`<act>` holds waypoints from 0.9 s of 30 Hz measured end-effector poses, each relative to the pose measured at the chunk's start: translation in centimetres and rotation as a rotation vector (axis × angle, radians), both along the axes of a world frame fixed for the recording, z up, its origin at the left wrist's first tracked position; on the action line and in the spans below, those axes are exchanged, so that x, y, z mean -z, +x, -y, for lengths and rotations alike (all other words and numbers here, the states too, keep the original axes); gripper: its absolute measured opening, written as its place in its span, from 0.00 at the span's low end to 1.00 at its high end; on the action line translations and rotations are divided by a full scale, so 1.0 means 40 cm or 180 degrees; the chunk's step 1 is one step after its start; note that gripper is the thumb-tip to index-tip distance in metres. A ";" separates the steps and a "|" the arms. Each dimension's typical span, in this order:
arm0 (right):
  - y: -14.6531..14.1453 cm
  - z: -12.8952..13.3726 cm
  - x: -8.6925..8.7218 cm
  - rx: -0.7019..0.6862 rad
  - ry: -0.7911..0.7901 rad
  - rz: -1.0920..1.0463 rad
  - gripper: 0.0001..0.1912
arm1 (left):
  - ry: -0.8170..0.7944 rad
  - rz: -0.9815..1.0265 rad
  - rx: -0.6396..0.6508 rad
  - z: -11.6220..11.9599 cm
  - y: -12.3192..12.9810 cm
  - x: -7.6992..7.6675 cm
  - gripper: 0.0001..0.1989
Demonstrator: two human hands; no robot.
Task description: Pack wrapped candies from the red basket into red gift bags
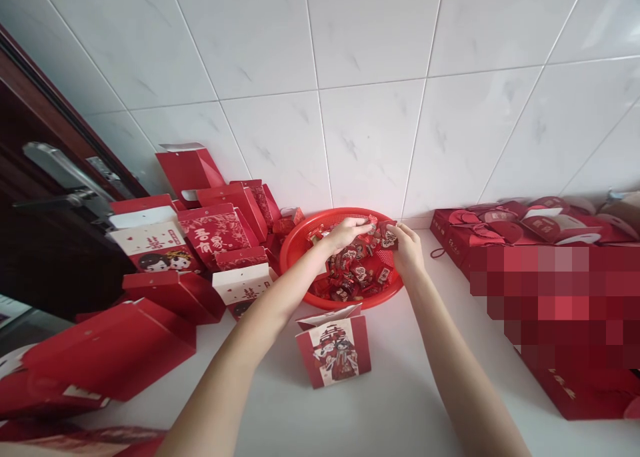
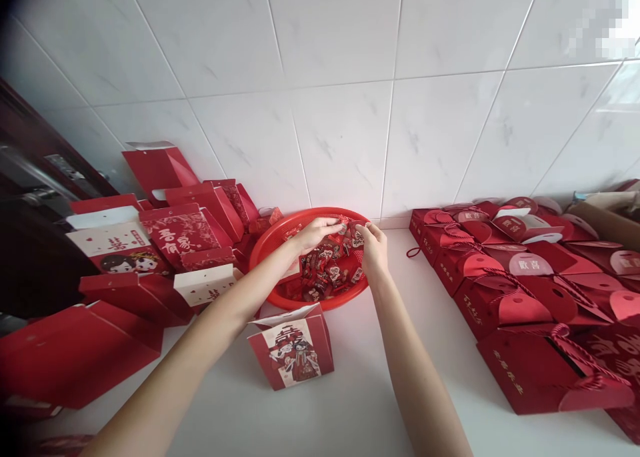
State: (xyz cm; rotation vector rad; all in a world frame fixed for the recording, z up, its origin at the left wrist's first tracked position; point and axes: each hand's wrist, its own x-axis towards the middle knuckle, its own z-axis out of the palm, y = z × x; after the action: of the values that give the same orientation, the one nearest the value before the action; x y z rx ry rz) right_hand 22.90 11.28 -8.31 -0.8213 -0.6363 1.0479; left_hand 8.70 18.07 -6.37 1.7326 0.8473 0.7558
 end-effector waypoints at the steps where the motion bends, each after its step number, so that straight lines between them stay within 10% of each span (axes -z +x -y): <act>1: 0.000 0.000 -0.002 -0.0010 0.0003 -0.0019 0.10 | -0.0032 0.0015 0.0049 0.001 0.000 0.000 0.21; 17: 0.003 0.005 -0.014 -0.0361 -0.0039 -0.0194 0.13 | 0.0437 0.0100 -0.0187 -0.011 0.000 0.011 0.32; 27: 0.009 -0.005 -0.007 -0.0174 -0.0133 -0.0189 0.13 | 0.0406 -0.3727 0.0060 -0.012 -0.163 -0.099 0.24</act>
State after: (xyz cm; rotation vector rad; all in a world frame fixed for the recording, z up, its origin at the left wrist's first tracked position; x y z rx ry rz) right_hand 23.26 11.49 -8.04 -0.8099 -0.5912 1.1344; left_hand 2.19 18.57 -2.42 2.2644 1.5432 -0.3363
